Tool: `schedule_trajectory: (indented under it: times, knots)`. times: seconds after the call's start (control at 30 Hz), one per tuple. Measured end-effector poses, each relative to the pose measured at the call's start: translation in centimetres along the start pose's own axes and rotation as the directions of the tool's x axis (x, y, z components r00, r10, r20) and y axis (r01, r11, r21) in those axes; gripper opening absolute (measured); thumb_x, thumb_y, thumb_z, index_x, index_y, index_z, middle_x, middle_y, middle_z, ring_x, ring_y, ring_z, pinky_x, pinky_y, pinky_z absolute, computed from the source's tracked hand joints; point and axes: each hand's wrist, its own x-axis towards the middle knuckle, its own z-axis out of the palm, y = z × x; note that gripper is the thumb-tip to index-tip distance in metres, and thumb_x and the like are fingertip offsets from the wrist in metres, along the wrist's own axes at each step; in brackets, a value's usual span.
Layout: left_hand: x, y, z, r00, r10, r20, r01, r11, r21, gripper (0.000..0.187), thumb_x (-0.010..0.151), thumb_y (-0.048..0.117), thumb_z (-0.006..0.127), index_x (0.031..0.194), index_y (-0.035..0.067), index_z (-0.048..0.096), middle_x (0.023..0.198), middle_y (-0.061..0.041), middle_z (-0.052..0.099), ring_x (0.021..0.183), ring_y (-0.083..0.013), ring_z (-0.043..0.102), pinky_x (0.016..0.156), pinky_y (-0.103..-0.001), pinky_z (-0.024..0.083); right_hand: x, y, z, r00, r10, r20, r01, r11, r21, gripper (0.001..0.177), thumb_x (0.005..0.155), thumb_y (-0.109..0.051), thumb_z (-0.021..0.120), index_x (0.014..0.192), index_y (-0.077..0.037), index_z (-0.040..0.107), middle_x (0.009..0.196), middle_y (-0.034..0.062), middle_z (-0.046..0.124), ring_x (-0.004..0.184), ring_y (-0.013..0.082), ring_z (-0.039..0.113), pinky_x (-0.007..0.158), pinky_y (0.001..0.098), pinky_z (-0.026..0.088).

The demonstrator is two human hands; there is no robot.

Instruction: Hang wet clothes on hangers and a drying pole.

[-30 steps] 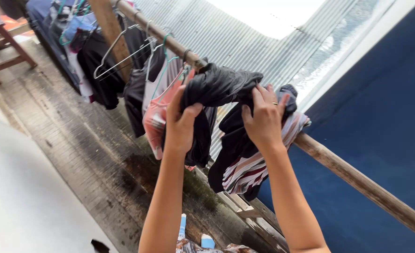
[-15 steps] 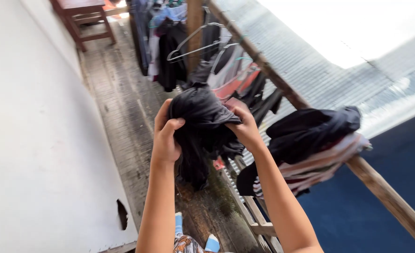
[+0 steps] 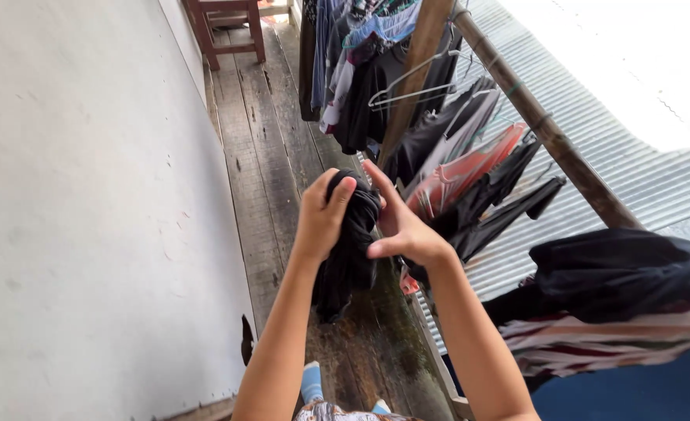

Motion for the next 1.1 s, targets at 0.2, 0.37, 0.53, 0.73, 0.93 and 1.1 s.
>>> schedule_trajectory:
  times: [0.2, 0.37, 0.53, 0.73, 0.93, 1.1]
  knots:
    - [3.1, -0.9, -4.0, 0.927, 0.315, 0.202, -0.357, 0.905, 0.231, 0.053, 0.105, 0.056, 0.053, 0.115, 0.007, 0.072, 0.135, -0.012, 0.049, 0.121, -0.0193, 0.052, 0.114, -0.039, 0.045, 4.3, 5.8, -0.1, 0.928, -0.112, -0.356, 0.024, 0.970, -0.242, 0.063, 0.082, -0.002, 0.085, 0.139, -0.005, 0.057, 0.120, 0.0065, 0.067, 0.109, 0.0144, 0.063, 0.092, 0.0273, 0.055]
    - [3.2, -2.3, -6.3, 0.924, 0.218, 0.315, -0.206, 0.976, -0.073, 0.084, 0.086, 0.065, 0.074, 0.140, 0.004, 0.051, 0.148, -0.012, 0.042, 0.138, -0.0250, 0.044, 0.119, -0.045, 0.037, 6.6, 7.8, 0.7, 0.877, -0.018, -0.480, 0.125, 0.973, 0.192, 0.035, 0.091, -0.002, 0.073, 0.125, -0.001, 0.063, 0.109, 0.0045, 0.069, 0.098, 0.0165, 0.067, 0.087, 0.0339, 0.057]
    - [1.9, -7.8, -6.6, 0.900, 0.147, 0.411, -0.077, 0.981, -0.181, 0.109, 0.069, 0.049, 0.093, 0.151, 0.000, 0.041, 0.149, -0.014, 0.048, 0.141, -0.0241, 0.041, 0.114, -0.040, 0.032, 8.9, 5.5, 1.0, 0.818, 0.087, -0.568, 0.202, 0.882, 0.426, 0.035, 0.095, -0.010, 0.068, 0.127, -0.002, 0.060, 0.114, 0.0073, 0.069, 0.103, 0.0222, 0.069, 0.092, 0.0387, 0.057]
    - [2.2, -12.0, -4.1, 0.957, -0.251, 0.146, 0.274, 0.946, -0.172, 0.036, 0.086, 0.009, 0.077, 0.118, -0.006, 0.071, 0.107, -0.013, 0.075, 0.097, -0.0151, 0.068, 0.087, -0.033, 0.056, 8.1, 6.8, -2.0, 0.930, 0.025, -0.368, 0.107, 0.936, 0.336, 0.092, 0.087, -0.023, 0.081, 0.160, -0.008, 0.027, 0.152, 0.0128, 0.045, 0.137, 0.0269, 0.048, 0.114, 0.0412, 0.041]
    - [4.3, -8.7, -3.0, 0.946, -0.323, -0.040, 0.248, 0.794, -0.555, 0.038, 0.085, 0.009, 0.074, 0.120, -0.001, 0.066, 0.109, -0.008, 0.072, 0.098, -0.0188, 0.071, 0.090, -0.035, 0.059, 6.9, 8.1, -1.4, 0.975, 0.177, -0.133, -0.221, 0.832, -0.509, 0.141, 0.066, -0.023, 0.100, 0.166, -0.005, 0.002, 0.171, 0.0217, 0.017, 0.158, 0.0324, 0.017, 0.123, 0.0434, 0.019]
    - [4.2, -4.2, -2.5, 0.970, -0.239, 0.047, 0.195, 0.649, -0.736, 0.045, 0.086, 0.012, 0.066, 0.128, -0.002, 0.061, 0.111, -0.012, 0.074, 0.105, -0.0210, 0.072, 0.097, -0.036, 0.059, 7.8, 9.4, -0.7, 0.924, 0.143, -0.355, -0.336, 0.746, -0.575, 0.129, 0.057, -0.017, 0.091, 0.159, -0.003, 0.013, 0.135, 0.0192, 0.061, 0.127, 0.0300, 0.060, 0.105, 0.0382, 0.049]
